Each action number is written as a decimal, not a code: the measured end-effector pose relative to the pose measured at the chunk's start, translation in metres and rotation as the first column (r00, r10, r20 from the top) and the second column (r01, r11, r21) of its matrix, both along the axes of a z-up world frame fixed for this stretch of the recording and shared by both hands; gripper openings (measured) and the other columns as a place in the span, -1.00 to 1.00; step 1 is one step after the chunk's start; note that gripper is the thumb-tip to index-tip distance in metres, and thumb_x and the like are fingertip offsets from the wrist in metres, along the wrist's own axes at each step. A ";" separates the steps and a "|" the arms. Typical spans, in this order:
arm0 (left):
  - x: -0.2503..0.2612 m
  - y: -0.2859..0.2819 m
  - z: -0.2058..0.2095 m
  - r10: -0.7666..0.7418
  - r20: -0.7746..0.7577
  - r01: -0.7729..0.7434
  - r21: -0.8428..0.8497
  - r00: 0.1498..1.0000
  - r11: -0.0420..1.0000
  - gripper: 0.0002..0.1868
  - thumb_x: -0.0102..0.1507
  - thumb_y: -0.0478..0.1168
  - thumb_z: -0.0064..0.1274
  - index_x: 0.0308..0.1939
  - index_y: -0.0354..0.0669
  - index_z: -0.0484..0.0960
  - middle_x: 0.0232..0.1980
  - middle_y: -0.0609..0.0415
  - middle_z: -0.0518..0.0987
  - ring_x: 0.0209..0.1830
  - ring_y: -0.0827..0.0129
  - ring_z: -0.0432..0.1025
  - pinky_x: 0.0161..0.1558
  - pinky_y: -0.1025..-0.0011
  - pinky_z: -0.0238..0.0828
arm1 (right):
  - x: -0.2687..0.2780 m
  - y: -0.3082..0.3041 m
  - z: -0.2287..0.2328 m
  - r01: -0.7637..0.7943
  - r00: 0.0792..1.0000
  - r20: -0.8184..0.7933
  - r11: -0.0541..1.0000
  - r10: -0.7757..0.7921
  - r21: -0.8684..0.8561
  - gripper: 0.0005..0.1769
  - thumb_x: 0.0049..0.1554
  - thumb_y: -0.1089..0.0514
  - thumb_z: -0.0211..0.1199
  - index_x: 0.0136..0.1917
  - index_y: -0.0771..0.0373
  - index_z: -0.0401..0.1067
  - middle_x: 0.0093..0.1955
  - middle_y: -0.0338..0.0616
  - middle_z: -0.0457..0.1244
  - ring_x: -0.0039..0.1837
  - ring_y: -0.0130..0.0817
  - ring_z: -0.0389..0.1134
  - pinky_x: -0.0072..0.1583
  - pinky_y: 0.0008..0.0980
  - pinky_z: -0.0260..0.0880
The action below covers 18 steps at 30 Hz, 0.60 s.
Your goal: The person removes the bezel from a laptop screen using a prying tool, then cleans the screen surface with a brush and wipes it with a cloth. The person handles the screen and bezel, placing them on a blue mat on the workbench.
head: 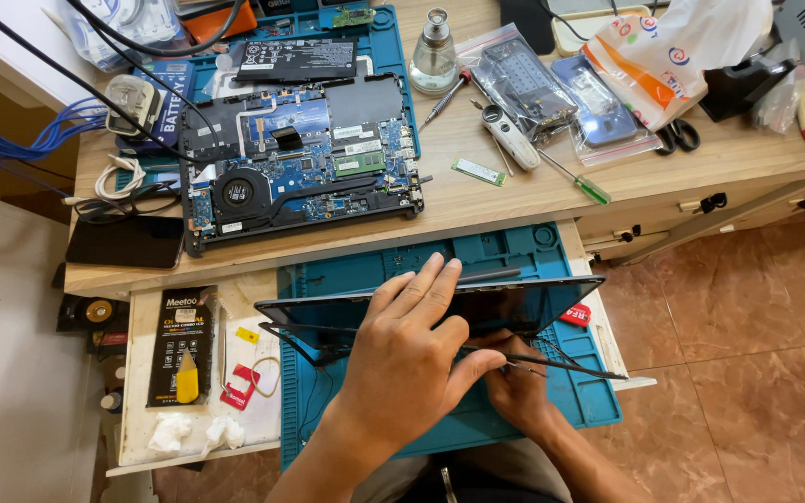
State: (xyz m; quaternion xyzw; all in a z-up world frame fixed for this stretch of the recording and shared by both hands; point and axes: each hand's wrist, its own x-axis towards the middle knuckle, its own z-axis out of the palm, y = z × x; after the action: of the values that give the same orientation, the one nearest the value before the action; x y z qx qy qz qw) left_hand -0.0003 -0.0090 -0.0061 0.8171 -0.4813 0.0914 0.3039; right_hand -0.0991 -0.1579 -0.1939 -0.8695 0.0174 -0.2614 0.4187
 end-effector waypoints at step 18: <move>0.000 0.000 0.004 -0.019 -0.005 0.019 0.016 1.000 1.000 -0.63 0.08 0.01 0.12 -0.58 -0.24 0.50 0.13 -0.29 0.40 0.21 -0.06 0.24 0.09 0.10 0.13 | 0.004 0.002 0.000 0.019 0.999 -0.047 1.000 -0.019 0.001 -0.84 0.04 0.16 0.02 -0.22 0.23 0.39 -0.27 -0.10 0.28 -0.18 -0.11 0.34 -0.19 -0.23 0.30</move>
State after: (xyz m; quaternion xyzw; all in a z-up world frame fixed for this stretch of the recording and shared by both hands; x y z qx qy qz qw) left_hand -0.0007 -0.0088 -0.0021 0.8150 -0.4891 0.0827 0.2996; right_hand -0.0948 -0.1561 -0.1942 -0.8748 0.0360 -0.2449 0.4165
